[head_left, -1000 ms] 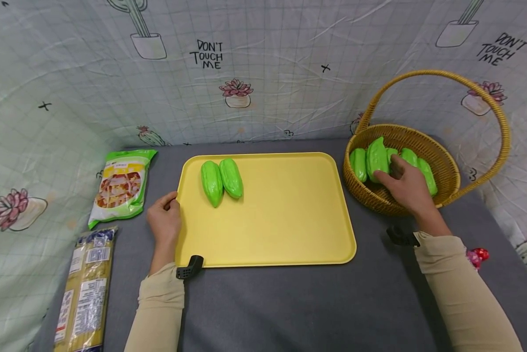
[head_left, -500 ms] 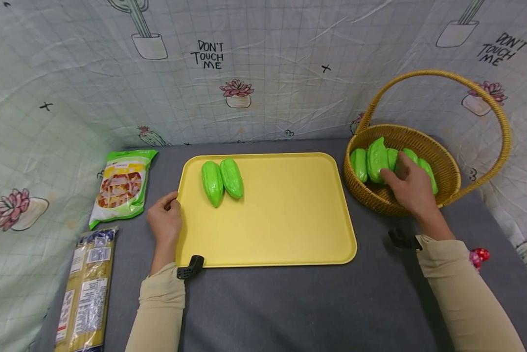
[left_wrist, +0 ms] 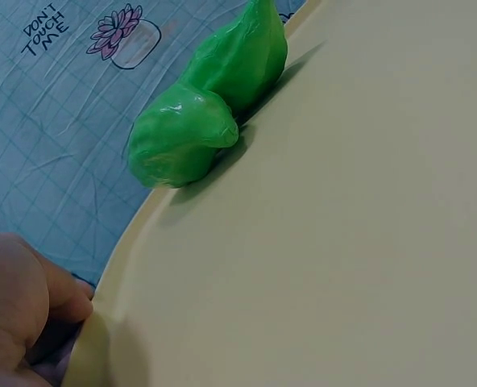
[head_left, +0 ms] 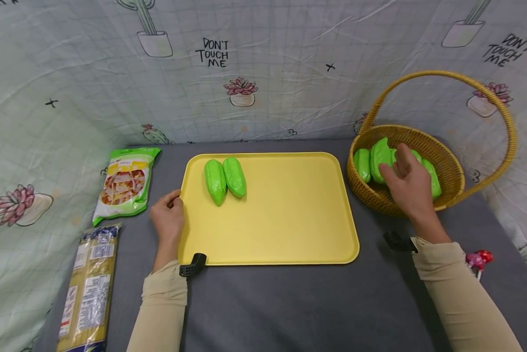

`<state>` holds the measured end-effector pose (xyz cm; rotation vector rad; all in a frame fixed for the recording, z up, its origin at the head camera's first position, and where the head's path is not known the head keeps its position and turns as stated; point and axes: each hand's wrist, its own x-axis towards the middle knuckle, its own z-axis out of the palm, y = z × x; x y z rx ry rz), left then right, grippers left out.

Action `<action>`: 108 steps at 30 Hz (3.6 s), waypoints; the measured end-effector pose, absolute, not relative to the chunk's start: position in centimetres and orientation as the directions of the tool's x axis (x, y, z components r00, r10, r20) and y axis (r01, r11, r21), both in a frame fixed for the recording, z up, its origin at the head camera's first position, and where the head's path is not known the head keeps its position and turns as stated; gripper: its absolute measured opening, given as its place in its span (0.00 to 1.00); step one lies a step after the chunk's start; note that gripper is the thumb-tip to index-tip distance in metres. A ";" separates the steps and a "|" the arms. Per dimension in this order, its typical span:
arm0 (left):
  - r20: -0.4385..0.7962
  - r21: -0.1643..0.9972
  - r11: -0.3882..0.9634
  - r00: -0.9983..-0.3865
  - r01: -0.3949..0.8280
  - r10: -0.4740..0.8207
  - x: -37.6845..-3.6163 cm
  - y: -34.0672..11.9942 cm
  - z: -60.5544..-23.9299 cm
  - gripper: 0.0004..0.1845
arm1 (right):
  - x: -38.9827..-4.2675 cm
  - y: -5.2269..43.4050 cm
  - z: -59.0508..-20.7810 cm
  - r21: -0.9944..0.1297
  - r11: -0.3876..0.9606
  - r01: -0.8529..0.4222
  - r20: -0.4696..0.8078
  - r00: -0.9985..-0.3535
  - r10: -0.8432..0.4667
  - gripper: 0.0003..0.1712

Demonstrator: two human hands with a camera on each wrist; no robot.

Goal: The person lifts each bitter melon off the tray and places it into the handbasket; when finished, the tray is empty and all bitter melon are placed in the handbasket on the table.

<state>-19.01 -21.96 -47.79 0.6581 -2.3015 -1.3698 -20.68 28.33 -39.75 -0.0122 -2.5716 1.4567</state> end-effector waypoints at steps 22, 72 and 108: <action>0.090 0.894 0.408 -0.821 -0.183 -0.564 -18.8 -22.1 -47.9 0.16 | -20.8 24.6 -39.3 -0.839 0.526 -0.139 0.140 -0.989 -0.040 0.40; 0.087 0.912 0.382 -0.838 -0.151 -0.538 -19.0 -22.4 -48.3 0.17 | -23.3 11.0 -42.7 -0.914 0.389 -0.118 -0.053 -0.914 -0.402 0.48; 0.076 0.926 0.349 -0.837 -0.142 -0.541 -19.0 -22.3 -47.8 0.17 | -24.4 3.0 -44.9 -0.857 0.505 -0.100 -0.180 -0.861 -0.475 0.53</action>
